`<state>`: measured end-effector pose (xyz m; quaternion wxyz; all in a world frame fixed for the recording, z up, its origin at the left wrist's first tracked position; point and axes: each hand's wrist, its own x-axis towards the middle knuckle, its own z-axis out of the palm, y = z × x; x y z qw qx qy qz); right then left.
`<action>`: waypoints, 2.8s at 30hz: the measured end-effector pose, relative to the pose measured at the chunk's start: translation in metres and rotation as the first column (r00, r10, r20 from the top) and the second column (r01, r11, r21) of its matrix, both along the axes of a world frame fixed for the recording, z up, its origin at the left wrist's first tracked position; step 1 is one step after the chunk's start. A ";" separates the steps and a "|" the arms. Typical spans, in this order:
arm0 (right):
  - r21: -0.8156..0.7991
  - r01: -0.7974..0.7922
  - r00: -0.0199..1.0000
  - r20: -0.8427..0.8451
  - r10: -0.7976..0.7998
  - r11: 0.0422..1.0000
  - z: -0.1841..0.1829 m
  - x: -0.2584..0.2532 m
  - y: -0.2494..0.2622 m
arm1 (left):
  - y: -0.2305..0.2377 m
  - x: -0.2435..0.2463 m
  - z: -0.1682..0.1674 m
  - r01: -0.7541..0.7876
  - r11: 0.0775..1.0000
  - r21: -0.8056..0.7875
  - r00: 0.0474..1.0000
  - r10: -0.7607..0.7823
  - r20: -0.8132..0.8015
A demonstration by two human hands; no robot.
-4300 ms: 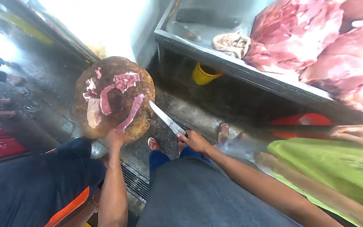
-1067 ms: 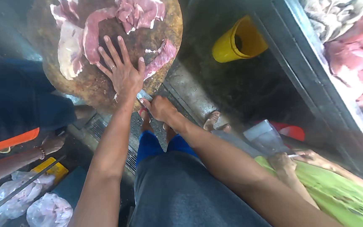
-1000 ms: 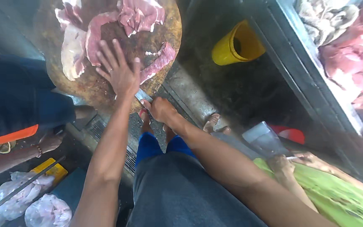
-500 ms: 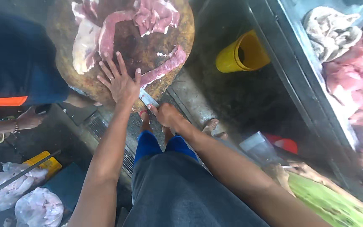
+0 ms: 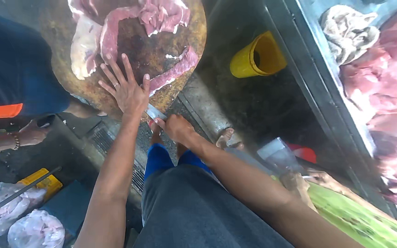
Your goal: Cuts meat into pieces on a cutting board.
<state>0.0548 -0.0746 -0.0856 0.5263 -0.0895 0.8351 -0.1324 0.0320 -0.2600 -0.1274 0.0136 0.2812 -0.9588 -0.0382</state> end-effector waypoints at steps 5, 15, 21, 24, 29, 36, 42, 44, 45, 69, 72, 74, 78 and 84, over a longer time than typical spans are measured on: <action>0.035 -0.048 0.993 0.106 0.044 0.998 0.005 0.009 0.008 | -0.001 0.002 0.004 0.029 0.999 -0.035 1.000 -0.029 0.003; 0.017 0.156 0.985 0.072 -0.157 0.988 -0.003 0.086 0.178 | 0.027 0.002 0.041 0.274 0.948 0.165 0.962 -0.270 -0.049; -0.097 0.441 0.888 -0.097 -0.450 0.892 0.026 0.078 0.222 | 0.031 0.025 0.059 0.261 0.919 0.297 0.927 -0.324 0.188; -0.181 0.554 0.811 -0.102 -0.576 0.812 0.020 0.077 0.231 | 0.018 0.008 0.098 0.164 0.896 0.412 0.927 -0.283 0.247; -0.209 0.593 0.782 -0.082 -0.618 0.778 0.009 0.075 0.241 | 0.072 -0.086 0.119 0.275 0.882 0.382 0.911 -0.366 0.191; -0.186 0.727 0.651 -0.121 -0.749 0.661 0.028 0.070 0.219 | 0.103 -0.143 0.089 0.190 0.854 0.484 0.923 -0.324 0.209; -0.227 0.779 0.589 -0.055 -0.806 0.585 0.011 0.077 0.184 | 0.011 -0.114 0.194 0.401 0.639 0.656 0.914 -0.326 -0.240; -0.230 0.751 0.630 -0.030 -0.776 0.619 0.009 0.070 0.172 | -0.007 -0.103 0.247 0.467 0.685 0.560 0.884 -0.357 -0.301; -0.233 0.730 0.656 -0.022 -0.754 0.642 0.009 0.063 0.166 | -0.013 -0.098 0.271 0.495 0.701 0.514 0.868 -0.365 -0.337; -0.134 0.157 0.986 -0.029 -0.162 0.979 0.021 -0.012 0.119 | -0.014 0.072 0.114 -0.336 0.654 0.677 0.828 0.548 -0.119; -0.112 0.092 0.995 -0.025 -0.095 0.989 0.031 -0.039 0.068 | -0.019 0.045 0.082 -0.311 0.836 0.453 0.875 0.438 -0.208; -0.082 0.122 0.990 -0.058 -0.127 0.989 0.019 -0.052 0.045 | -0.021 0.021 0.056 -0.219 0.922 0.320 0.915 0.308 -0.260; -0.008 0.120 0.990 -0.074 -0.120 0.993 0.001 -0.053 0.038 | -0.001 -0.029 0.031 -0.091 0.987 0.136 0.989 0.106 -0.107; 0.061 0.082 0.996 0.029 -0.084 0.995 0.003 -0.029 0.066 | 0.012 -0.044 0.001 -0.032 0.999 0.016 0.997 0.031 0.071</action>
